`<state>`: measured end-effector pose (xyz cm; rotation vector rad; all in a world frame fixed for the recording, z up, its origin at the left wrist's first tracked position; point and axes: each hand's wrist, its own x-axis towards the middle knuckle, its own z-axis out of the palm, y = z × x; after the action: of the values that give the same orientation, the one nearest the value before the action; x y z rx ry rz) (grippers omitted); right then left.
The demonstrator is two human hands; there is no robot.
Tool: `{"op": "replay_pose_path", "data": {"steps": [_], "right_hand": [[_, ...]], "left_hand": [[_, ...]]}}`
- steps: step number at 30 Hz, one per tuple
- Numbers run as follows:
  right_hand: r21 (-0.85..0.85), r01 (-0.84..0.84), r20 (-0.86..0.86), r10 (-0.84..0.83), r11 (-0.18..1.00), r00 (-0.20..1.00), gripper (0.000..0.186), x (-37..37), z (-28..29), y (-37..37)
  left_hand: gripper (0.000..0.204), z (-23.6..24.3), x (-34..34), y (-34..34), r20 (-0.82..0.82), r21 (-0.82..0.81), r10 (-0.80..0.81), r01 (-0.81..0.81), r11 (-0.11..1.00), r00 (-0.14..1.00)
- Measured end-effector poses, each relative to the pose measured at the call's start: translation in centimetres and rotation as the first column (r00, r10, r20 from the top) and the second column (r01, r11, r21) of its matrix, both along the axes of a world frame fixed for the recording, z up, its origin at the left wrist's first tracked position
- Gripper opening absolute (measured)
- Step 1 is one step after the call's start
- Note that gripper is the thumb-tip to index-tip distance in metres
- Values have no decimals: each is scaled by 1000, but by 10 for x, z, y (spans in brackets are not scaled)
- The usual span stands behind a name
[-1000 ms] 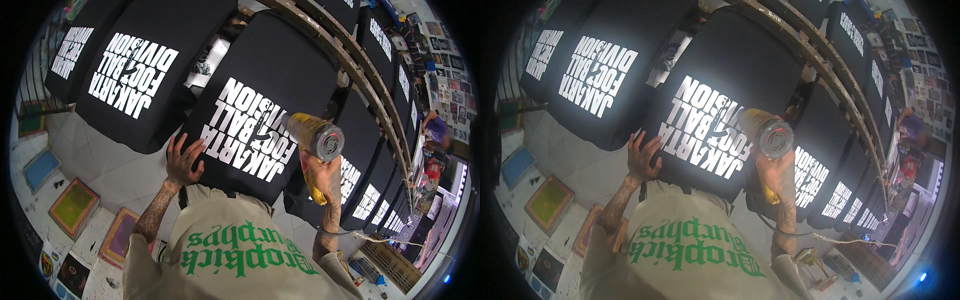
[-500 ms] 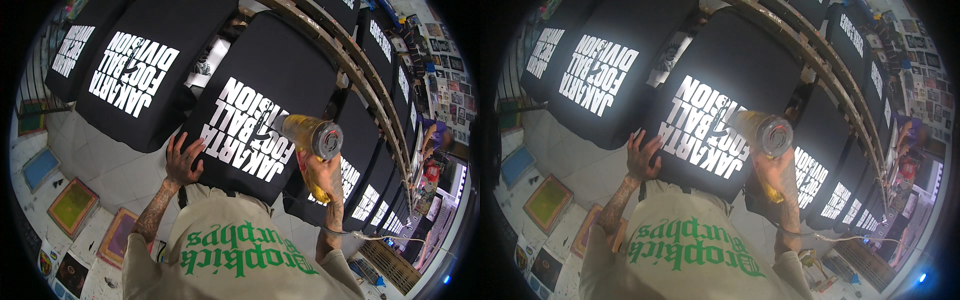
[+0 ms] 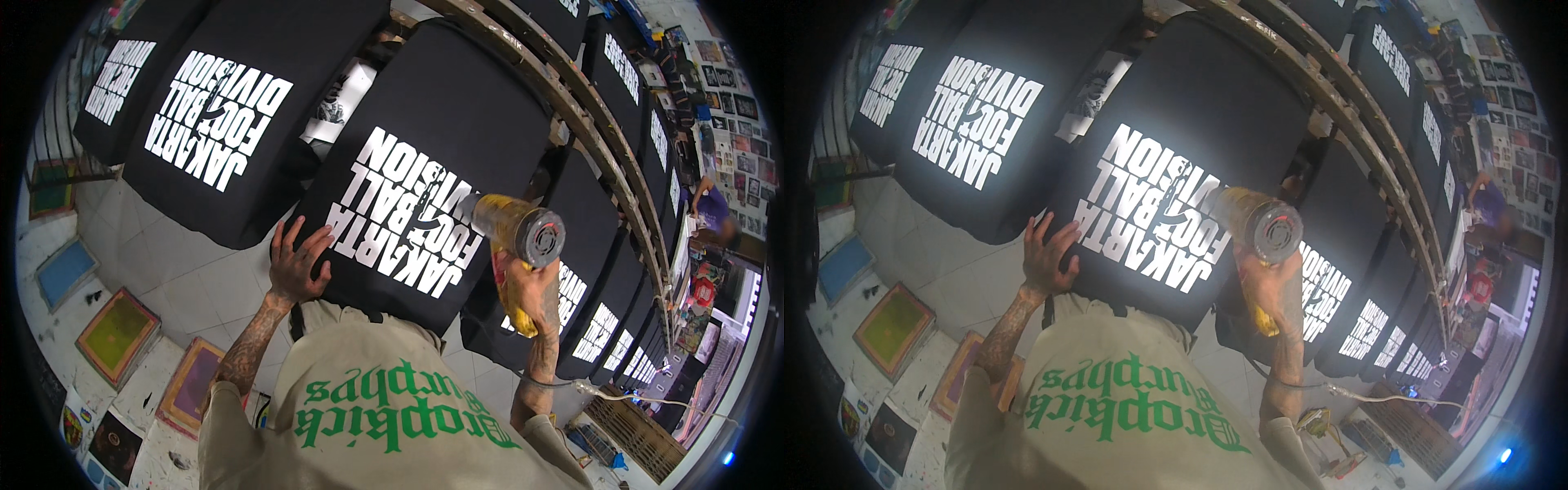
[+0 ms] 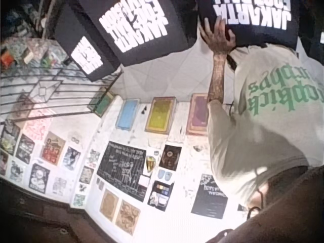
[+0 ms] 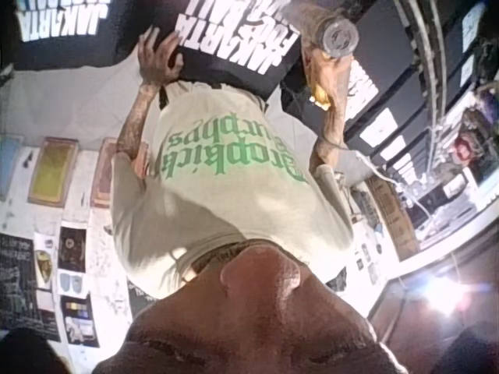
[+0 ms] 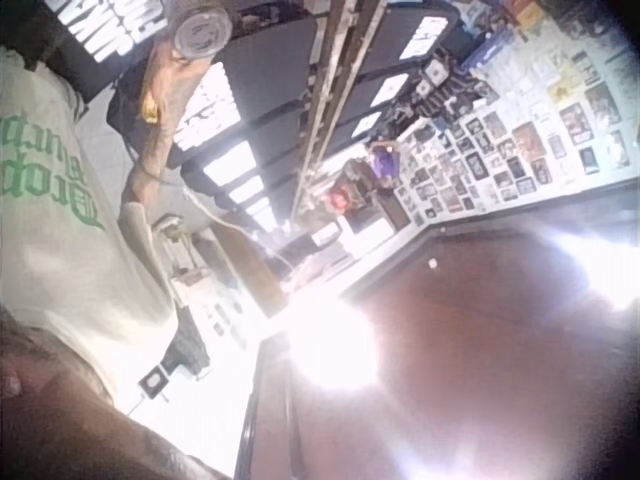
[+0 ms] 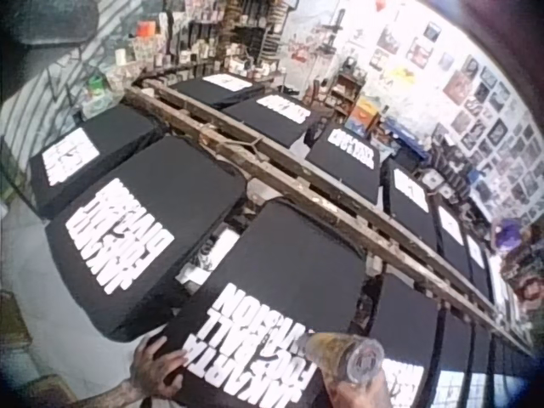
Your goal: The person uses a yellow heat gun to apply heat to white text printed on black t-shirts hanging on a rack. They move the heat gun back and forth over the text while occasionally touching the shirts with their left hand.
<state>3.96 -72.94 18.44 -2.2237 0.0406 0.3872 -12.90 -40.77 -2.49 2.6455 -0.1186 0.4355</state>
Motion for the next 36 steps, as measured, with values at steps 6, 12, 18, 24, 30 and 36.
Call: {"op": "replay_pose_path", "data": {"steps": [6, 12, 18, 24, 30, 36], "right_hand": [[41, 129, -128, -123, 991, 984, 24, -14, -4, -7], [48, -15, -118, 21, 999, 993, 26, -12, -9, -23], [28, -42, -75, 44, 999, 996, 24, 6, 0, -7], [52, 8, 70, -12, 999, 998, 25, 15, -20, -5], [29, -98, 42, 97, 995, 994, 29, 24, -15, -3], [46, -162, 29, 161, 986, 987, 24, 25, -7, 9]], "left_hand": [[40, 1, -1, 2, -26, 2, -13, 13, 1000, 1000], [42, -1, -2, 1, -26, -3, -24, 23, 1000, 999], [42, -1, -1, 2, -11, 3, -16, 16, 1000, 1000], [40, 1, -1, 2, -18, -3, -3, 3, 1000, 1000], [40, 0, -2, 0, 4, 8, 6, -6, 1000, 1000], [40, 0, 0, 0, 5, 8, 8, -8, 1000, 1000]]}}
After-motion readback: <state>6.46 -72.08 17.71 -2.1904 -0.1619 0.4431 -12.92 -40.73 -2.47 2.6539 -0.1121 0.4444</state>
